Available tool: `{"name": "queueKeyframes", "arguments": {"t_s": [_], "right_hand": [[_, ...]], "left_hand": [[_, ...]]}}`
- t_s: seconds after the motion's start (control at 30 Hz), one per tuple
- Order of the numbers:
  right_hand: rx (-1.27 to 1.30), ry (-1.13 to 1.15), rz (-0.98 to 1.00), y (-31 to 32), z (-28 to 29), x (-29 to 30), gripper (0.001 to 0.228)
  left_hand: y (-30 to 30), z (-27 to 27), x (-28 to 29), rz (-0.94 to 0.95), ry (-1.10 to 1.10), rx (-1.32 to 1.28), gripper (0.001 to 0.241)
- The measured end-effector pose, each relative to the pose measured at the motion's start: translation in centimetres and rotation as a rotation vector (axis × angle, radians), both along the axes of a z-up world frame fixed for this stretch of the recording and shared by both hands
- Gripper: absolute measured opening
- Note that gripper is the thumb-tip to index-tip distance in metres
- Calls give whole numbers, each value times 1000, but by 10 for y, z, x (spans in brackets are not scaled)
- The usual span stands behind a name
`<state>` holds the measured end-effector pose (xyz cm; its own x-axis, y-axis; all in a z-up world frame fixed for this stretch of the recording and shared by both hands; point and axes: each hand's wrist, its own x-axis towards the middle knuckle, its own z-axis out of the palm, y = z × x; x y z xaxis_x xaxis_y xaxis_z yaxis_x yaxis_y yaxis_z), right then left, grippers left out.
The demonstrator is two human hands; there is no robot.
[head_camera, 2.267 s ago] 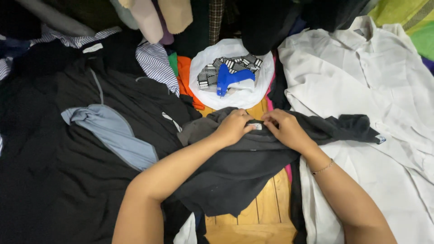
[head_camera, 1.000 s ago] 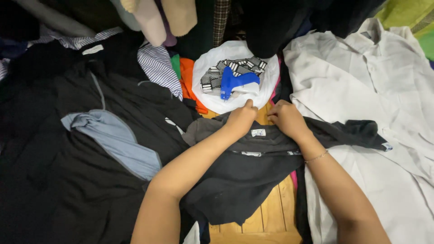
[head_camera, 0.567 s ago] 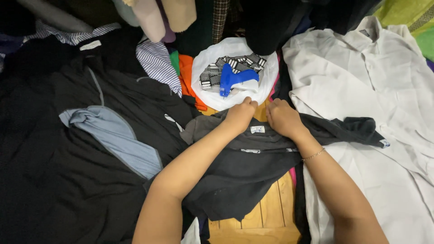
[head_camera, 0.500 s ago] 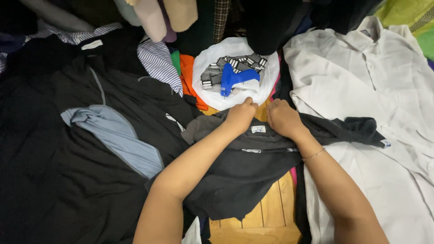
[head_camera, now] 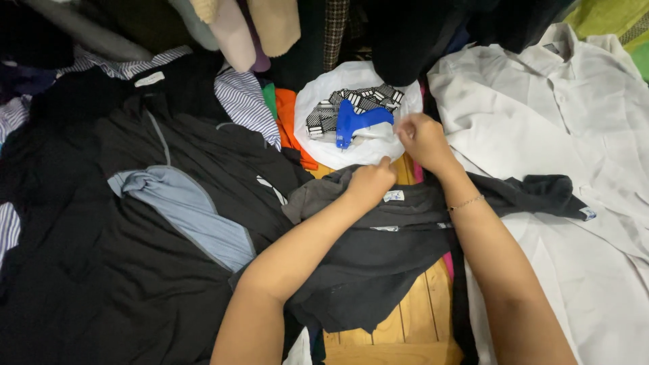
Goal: The person buttons a white shirt, folds it, and places it aside. They then pick up a black t-shirt, apply a patterned fabric piece to the collar area using a blue hot glue gun, and fold the t-shirt.
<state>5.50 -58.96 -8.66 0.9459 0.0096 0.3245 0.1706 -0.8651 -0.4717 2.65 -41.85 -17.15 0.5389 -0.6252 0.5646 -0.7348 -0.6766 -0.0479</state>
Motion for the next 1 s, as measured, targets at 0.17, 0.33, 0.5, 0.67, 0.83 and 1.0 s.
{"name": "queueKeyframes", "arguments": {"t_s": [0.17,0.33,0.5,0.67,0.83,1.0], "right_hand": [[-185,42,-1,-25,-37,-13,10],[-295,32,13,-24,-50,-9,16],[-310,221,-89,-13,-32,-14,13],[-364,167,-67,-16,-53,-10,13],[-424,51,-18,-27,-66,-7,15],[-289,137,75,-32,-19,-21,8]], "left_hand": [[4,18,6,-26,180,-89,5],[32,69,38,-97,382,-571,4],[56,60,82,259,766,-978,12],[62,76,80,96,910,-1443,32],[70,54,107,176,828,-1527,35],[67,71,85,129,715,-1234,30]]}}
